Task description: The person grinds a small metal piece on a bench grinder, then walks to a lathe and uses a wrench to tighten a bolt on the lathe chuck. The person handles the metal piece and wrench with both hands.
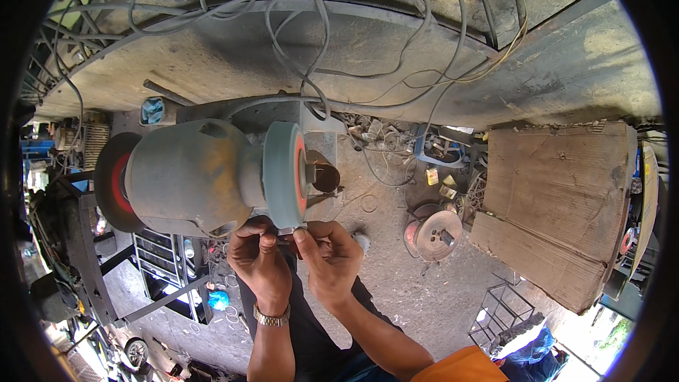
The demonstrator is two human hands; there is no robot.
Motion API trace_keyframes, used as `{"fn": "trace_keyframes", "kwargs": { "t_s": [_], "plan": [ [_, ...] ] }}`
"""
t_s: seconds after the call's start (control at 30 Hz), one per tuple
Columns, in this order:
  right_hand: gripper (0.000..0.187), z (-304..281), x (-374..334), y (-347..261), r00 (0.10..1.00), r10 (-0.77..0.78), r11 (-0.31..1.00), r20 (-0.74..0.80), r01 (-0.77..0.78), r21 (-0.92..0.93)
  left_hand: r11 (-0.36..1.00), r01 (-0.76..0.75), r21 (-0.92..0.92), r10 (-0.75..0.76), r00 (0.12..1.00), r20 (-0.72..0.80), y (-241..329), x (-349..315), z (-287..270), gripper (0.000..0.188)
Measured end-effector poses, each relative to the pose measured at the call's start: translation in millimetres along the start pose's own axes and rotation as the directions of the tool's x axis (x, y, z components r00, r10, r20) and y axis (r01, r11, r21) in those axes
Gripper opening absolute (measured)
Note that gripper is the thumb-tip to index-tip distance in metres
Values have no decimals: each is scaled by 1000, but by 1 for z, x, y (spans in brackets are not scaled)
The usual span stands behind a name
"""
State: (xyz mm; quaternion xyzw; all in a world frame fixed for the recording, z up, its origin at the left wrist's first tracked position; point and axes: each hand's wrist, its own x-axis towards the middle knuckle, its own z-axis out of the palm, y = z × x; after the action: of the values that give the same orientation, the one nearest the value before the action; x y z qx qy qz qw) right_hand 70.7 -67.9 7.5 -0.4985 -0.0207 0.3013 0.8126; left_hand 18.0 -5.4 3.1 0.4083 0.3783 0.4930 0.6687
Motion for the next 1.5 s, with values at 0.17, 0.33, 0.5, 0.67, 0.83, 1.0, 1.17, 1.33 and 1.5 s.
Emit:
{"fn": "trace_keyframes", "kwargs": {
  "t_s": [0.17, 0.33, 0.5, 0.67, 0.83, 1.0, 1.17, 1.33, 1.5],
  "plan": [
    [9, 2, 0, 1, 1000, -4, 1000, 1, 4, -3, 999, 1, -33, -1, 1000, -7, 0, 1, 0, 17],
    [8, 2, -1, 6, 1000, -2, 1000, -4, 2, 5, 1000, -1, -30, 0, 1000, -21, -1, 1, -3, 16],
    [8, 3, -2, 10, 1000, -2, 1000, -8, 1, -8, 1000, 22, -4, -22, 1000, 22, 1, 0, -8, 22],
    [10, -8, -5, 9, 995, -34, 989, 98, 47, -138, 993, 40, -112, -37, 999, 32, 0, 1, -10, 22],
    [13, -16, -7, 10, 967, -150, 987, 207, 157, -17, 990, 71, -124, -61, 995, 82, -1, -2, -12, 29],
    [15, -21, -6, 6, 959, -147, 987, 242, 157, -25, 995, 24, -100, -13, 994, 108, -1, -3, -12, 29],
    [15, -22, -6, 6, 960, -139, 990, 244, 138, 20, 994, 22, -104, -8, 990, 140, -1, -5, -13, 28],
    [17, -21, -10, 5, 964, -127, 991, 233, 112, 77, 995, 37, -91, -21, 985, 170, 1, -7, -16, 27],
    [20, -19, -14, -2, 970, -129, 985, 206, 103, 135, 999, -33, -37, 40, 978, 205, 3, -13, -11, 27]
  ]
}}
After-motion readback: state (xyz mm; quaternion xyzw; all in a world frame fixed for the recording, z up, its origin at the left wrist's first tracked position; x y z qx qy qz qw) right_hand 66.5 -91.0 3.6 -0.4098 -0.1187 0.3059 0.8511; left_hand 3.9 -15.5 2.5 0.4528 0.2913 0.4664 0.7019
